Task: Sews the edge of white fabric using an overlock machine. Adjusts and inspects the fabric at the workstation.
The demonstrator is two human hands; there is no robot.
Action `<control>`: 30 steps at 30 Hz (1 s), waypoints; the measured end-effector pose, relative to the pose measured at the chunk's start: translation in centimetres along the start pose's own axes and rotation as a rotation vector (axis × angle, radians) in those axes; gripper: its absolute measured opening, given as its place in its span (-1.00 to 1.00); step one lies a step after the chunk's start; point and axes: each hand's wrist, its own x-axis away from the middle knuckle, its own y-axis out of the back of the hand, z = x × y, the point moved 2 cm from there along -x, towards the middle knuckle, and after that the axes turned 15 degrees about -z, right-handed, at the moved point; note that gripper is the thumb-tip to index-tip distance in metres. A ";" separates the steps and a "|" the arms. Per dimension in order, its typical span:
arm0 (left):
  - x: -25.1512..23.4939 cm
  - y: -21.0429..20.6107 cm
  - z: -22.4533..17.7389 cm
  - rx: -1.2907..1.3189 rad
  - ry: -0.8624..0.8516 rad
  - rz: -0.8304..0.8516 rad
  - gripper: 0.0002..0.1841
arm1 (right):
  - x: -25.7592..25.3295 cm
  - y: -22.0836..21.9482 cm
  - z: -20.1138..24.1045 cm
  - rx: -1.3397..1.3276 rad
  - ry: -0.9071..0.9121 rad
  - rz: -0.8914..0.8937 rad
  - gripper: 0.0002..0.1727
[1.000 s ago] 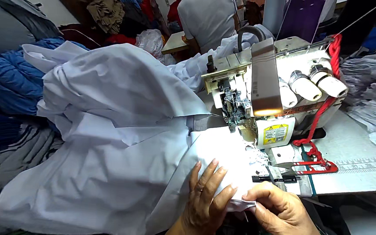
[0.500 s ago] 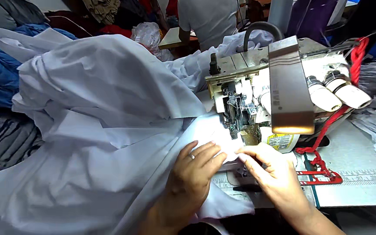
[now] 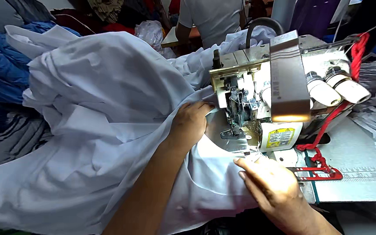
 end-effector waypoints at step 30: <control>5.3 1.7 -3.6 0.156 0.005 0.100 -0.49 | -1.6 0.5 -1.1 0.148 -0.194 -0.032 -0.58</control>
